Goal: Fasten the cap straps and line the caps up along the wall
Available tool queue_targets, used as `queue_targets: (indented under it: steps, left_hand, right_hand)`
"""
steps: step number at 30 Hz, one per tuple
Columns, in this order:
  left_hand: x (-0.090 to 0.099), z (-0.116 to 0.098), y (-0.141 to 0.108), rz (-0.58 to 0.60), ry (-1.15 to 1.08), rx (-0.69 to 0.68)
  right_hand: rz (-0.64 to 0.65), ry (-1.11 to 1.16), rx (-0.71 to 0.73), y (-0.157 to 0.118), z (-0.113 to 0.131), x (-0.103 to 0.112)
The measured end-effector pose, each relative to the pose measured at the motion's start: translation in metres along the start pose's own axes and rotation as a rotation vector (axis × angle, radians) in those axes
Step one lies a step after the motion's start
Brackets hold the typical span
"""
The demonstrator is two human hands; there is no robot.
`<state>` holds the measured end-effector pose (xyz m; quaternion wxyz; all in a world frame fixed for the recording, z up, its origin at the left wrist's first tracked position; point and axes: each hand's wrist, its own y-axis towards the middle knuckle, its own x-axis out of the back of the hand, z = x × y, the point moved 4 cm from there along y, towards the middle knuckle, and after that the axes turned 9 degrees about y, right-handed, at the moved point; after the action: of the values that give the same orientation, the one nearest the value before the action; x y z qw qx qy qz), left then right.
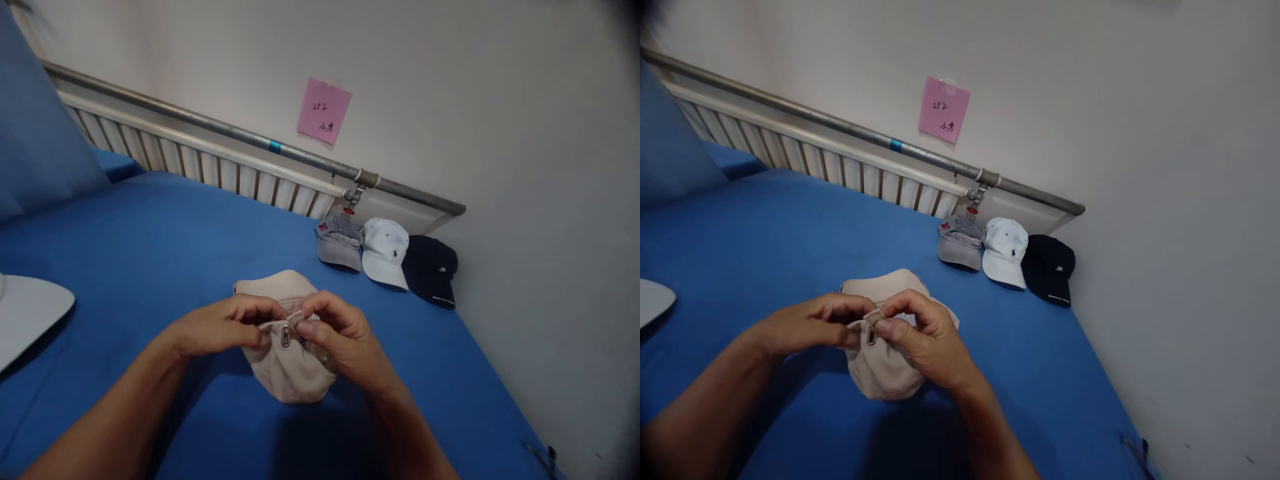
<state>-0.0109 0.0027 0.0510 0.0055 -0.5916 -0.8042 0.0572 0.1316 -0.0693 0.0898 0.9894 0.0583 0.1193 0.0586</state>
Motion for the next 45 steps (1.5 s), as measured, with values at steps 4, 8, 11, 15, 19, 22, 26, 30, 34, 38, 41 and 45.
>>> queue_targets:
  steps: [4, 8, 11, 15, 19, 22, 26, 30, 34, 38, 41, 45]
  left_hand:
    - [0.003, 0.000, 0.001, -0.096, -0.148, 0.009]
    - [0.004, 0.000, 0.002, -0.176, -0.229, -0.006]
    - [0.004, 0.000, 0.003, -0.234, -0.271, -0.019]
    - [0.005, -0.003, 0.003, -0.308, -0.296, -0.042]
    - [0.006, -0.005, 0.004, -0.329, -0.280, -0.054]
    - [0.006, -0.004, 0.004, -0.334, -0.264, -0.053]
    - [0.005, -0.001, 0.004, -0.322, -0.272, -0.047]
    - [0.004, 0.002, 0.004, -0.314, -0.267, -0.034]
    - [0.004, 0.003, 0.005, -0.323, -0.236, -0.024]
    - [0.002, 0.001, 0.006, -0.282, -0.199, -0.049]
    - [0.001, 0.001, 0.006, -0.280, -0.180, -0.042]
    - [0.001, 0.002, 0.006, -0.294, -0.204, -0.034]
  right_hand:
    - [-0.030, -0.042, 0.013, -0.001, -0.001, 0.003]
    - [-0.070, -0.104, 0.044, 0.000, 0.000, 0.006]
    - [-0.113, -0.129, 0.050, 0.000, 0.001, 0.008]
    - [-0.170, -0.238, 0.097, 0.000, 0.003, 0.009]
    - [-0.136, -0.456, 0.247, -0.001, 0.010, 0.003]
    - [-0.110, -0.595, 0.297, -0.001, 0.014, 0.000]
    - [-0.114, -0.708, 0.290, -0.002, 0.015, -0.003]
    - [-0.097, -0.827, 0.325, -0.003, 0.016, -0.008]
    - [-0.106, -0.910, 0.263, -0.005, 0.014, -0.009]
    - [-0.131, -0.895, 0.108, -0.005, 0.012, -0.006]
    - [-0.152, -0.889, 0.042, -0.005, 0.013, -0.005]
    - [-0.141, -0.862, 0.085, -0.005, 0.016, -0.006]
